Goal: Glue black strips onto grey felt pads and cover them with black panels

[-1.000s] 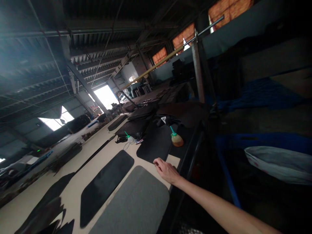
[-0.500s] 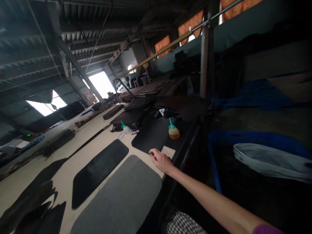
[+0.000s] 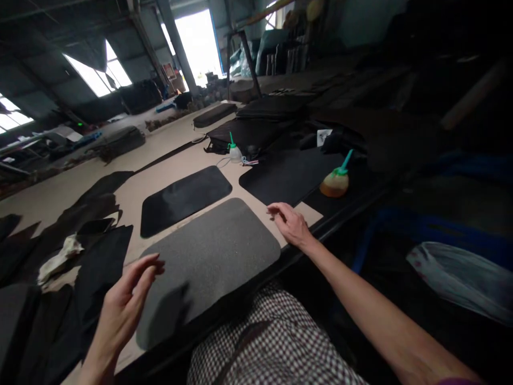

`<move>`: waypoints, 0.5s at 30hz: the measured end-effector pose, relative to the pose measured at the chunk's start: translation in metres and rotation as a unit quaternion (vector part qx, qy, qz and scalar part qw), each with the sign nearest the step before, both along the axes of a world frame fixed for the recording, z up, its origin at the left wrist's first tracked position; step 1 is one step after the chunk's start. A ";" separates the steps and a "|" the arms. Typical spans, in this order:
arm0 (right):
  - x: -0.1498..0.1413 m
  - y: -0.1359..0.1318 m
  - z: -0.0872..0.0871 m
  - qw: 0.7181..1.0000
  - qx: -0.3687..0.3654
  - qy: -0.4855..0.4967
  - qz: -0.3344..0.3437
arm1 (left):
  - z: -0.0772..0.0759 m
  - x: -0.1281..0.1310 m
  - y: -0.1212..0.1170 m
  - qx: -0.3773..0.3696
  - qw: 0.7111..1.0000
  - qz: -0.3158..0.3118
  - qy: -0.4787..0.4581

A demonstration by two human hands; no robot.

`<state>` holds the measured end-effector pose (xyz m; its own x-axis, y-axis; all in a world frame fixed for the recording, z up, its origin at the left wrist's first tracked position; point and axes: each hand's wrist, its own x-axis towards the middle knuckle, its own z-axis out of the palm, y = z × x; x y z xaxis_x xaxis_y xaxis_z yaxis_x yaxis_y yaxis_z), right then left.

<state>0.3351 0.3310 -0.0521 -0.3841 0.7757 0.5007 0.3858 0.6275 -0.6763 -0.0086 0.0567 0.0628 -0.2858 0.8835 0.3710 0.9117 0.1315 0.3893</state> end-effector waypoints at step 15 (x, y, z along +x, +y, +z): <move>-0.011 0.014 -0.012 0.947 0.165 -0.202 0.189 | -0.075 -0.011 0.009 -0.211 0.952 -0.058 0.216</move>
